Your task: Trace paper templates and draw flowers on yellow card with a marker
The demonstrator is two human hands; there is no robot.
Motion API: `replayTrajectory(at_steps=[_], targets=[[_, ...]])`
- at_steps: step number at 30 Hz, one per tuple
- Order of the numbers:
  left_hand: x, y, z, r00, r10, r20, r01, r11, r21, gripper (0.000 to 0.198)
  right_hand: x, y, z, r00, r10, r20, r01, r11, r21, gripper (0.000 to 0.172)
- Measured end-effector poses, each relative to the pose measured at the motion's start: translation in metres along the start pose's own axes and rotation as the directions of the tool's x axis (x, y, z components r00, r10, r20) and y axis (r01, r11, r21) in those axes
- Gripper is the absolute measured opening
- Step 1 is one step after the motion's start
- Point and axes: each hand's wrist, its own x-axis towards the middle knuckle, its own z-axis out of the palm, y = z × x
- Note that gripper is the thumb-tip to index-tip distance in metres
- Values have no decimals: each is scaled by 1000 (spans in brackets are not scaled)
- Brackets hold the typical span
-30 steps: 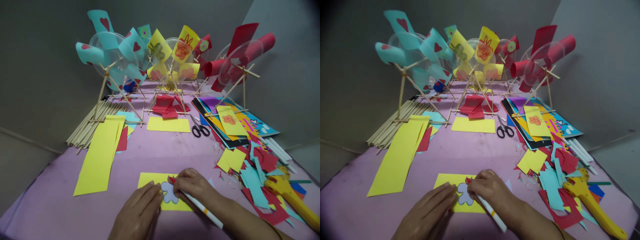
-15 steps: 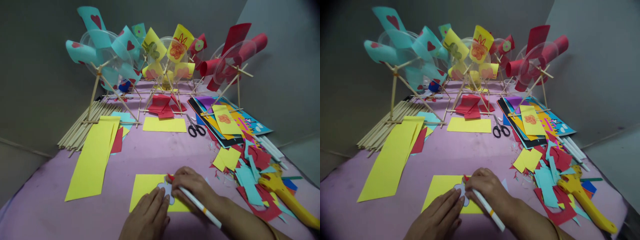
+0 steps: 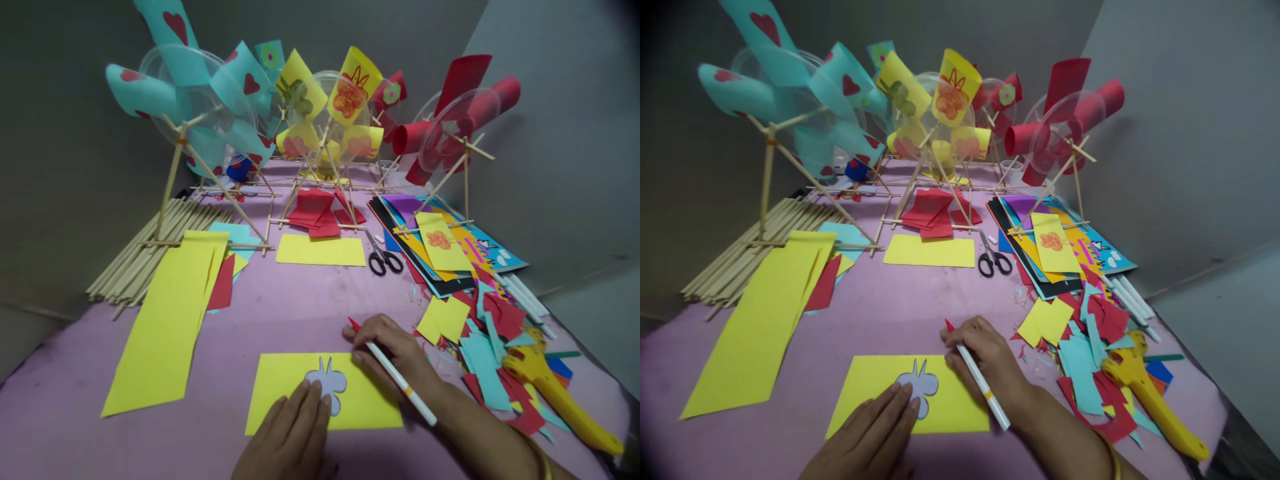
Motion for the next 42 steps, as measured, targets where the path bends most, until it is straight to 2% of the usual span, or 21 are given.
replayTrajectory(at_steps=[4,8,15,19,22,23,25,27,29,32,34,38,40,42], targets=[[2,1,-3,998,-58,-18,56,995,-82,32,-2,3,2,996,-28,85,32,998,-53,18],[3,0,-7,998,-55,-13,54,995,-84,34,-1,-1,1,992,-48,113,57,995,-78,16],[4,2,-6,998,-61,-17,60,997,-55,35,0,-9,9,962,-183,202,223,955,-195,9],[4,1,-7,997,-81,-2,80,989,-127,32,0,-11,13,962,-158,221,213,945,-248,11],[0,-11,-16,980,-197,-2,193,960,-203,33,0,-14,12,962,-111,249,172,955,-241,16],[-2,-18,-20,964,-265,6,260,942,-212,35,0,-14,12,961,-96,259,160,958,-240,16],[-5,-31,-29,897,-443,5,434,877,-209,34,0,-16,11,960,-76,269,143,961,-238,17],[-6,-40,-36,871,-491,-16,475,850,-228,29,1,-17,10,959,-73,275,140,962,-233,18],[-5,-41,-37,897,-441,-24,422,872,-247,26,2,-18,9,959,-79,273,144,963,-228,21],[1,-30,-30,970,-238,-49,220,945,-241,29,2,-19,9,959,-72,273,141,960,-241,22],[5,-19,-23,991,-117,-58,106,981,-163,33,2,-18,10,960,-74,270,144,957,-250,22],[11,-8,-13,1000,2,29,0,998,-64,31,0,-15,13,967,-81,241,140,961,-238,24],[12,-7,-11,999,7,48,-3,997,-72,28,-1,-13,11,986,-51,157,78,983,-168,21],[11,-8,-10,999,2,47,2,996,-84,27,0,-10,4,1000,23,19,-21,996,-85,17]])
